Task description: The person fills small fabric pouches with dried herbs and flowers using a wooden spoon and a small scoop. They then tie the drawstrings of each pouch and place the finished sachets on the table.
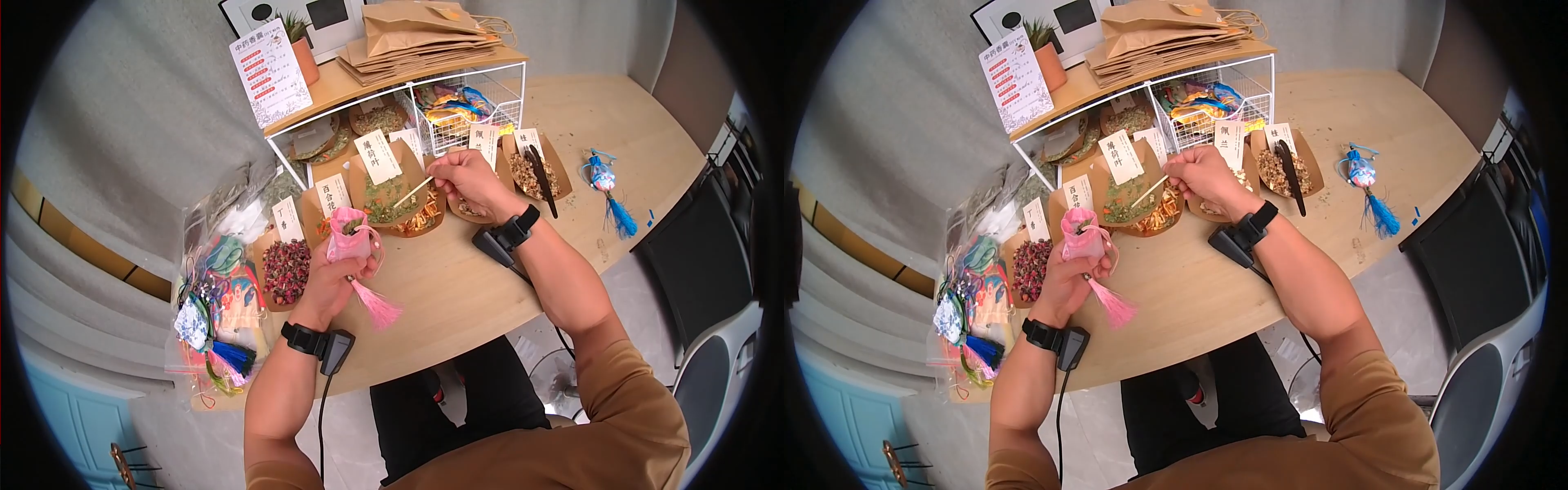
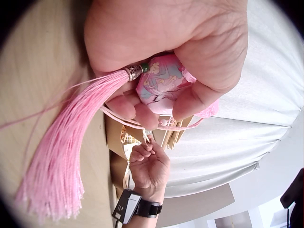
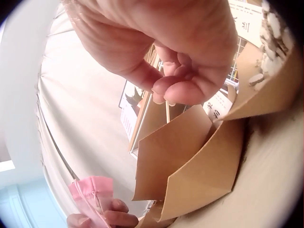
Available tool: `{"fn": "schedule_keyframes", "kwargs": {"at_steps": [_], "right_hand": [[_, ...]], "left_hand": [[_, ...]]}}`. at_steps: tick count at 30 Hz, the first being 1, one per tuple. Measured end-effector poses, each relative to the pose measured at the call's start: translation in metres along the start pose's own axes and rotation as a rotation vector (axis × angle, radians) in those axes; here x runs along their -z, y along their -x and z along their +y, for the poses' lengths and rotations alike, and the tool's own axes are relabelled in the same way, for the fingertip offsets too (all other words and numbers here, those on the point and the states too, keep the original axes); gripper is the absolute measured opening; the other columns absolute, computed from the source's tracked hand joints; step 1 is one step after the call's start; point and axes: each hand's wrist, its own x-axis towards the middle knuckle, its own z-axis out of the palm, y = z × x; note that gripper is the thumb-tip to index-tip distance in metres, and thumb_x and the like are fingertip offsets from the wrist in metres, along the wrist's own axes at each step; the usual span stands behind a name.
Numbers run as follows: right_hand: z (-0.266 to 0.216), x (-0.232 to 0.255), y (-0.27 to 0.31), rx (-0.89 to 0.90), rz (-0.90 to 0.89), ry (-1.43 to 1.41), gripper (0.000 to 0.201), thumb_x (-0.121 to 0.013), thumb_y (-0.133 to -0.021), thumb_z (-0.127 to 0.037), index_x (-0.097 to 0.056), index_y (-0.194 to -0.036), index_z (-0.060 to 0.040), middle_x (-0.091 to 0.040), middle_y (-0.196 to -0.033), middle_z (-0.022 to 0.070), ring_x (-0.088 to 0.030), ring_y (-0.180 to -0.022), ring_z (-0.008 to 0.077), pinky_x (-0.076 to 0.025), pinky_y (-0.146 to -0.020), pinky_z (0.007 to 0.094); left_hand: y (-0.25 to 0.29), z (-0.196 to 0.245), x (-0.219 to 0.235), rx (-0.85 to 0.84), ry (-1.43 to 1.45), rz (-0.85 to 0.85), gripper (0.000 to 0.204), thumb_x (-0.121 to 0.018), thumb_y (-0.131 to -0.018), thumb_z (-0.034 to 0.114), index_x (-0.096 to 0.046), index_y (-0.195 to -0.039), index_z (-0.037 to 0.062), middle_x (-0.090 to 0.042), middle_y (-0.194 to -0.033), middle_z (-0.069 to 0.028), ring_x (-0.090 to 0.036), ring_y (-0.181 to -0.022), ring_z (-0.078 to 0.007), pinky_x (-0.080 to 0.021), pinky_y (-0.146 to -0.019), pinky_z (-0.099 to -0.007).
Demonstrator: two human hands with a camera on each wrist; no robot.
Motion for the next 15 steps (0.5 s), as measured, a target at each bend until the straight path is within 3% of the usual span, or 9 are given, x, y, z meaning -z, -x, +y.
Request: {"fn": "schedule_keyframes", "kwargs": {"at_steps": [15], "right_hand": [[0.0063, 0.0078, -0.0078, -0.144, -0.030, -0.143, 0.009, -0.061, -0.090, -0.006, -0.068, -0.089, -0.0008, -0.061, -0.067, -0.0013, -0.054, -0.053, 0.0035, -0.047, -0.047, 0.0166]], "left_hand": [[-0.0009, -0.0029, 0.0063, 0.002, -0.006, -0.033, 0.036, -0.066, -0.080, 0.004, -0.055, -0.113, -0.0025, -0.063, -0.099, -0.0084, -0.064, -0.078, -0.0148, -0.049, -0.065, -0.0256]]}}
